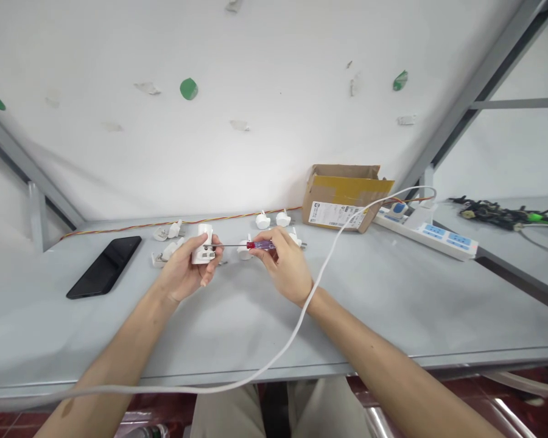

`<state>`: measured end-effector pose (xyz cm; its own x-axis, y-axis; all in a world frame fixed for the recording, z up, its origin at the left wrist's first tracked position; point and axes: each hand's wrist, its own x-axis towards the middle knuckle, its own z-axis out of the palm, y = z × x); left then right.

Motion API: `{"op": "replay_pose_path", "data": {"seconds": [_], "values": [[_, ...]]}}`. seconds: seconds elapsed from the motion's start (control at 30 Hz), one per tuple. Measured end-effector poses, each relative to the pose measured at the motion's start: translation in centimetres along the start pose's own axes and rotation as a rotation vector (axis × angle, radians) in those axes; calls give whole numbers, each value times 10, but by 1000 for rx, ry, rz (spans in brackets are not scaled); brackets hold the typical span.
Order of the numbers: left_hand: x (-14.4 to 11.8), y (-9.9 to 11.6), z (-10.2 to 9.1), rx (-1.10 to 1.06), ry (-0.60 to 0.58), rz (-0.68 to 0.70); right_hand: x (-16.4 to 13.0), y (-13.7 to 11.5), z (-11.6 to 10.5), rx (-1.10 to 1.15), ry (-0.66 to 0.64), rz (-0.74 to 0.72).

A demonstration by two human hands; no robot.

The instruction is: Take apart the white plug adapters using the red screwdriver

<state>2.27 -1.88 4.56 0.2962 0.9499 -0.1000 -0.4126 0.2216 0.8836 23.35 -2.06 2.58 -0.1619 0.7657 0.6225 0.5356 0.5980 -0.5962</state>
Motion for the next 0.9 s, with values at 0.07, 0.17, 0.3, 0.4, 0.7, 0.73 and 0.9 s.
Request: {"op": "replay_pose_path", "data": {"seconds": [0.07, 0.17, 0.3, 0.4, 0.7, 0.73, 0.9], "values": [[0, 0, -1, -15, -9, 3, 0, 1, 0, 0, 0, -3], [0, -1, -4, -18, -14, 31, 0, 1, 0, 3, 16, 3], [-1, -2, -6, 29, -7, 76, 0, 0, 0, -12, 19, 13], [-1, -3, -4, 38, 17, 107, 0, 0, 0, -22, 28, 17], [20, 28, -2, 92, 192, 253, 0, 6, 2, -98, 132, 125], [25, 37, -2, 153, 236, 268, -1, 6, 3, -107, 126, 133], [64, 71, -10, 557, 447, 253, 0, 3, 3, -135, 61, 173]]}}
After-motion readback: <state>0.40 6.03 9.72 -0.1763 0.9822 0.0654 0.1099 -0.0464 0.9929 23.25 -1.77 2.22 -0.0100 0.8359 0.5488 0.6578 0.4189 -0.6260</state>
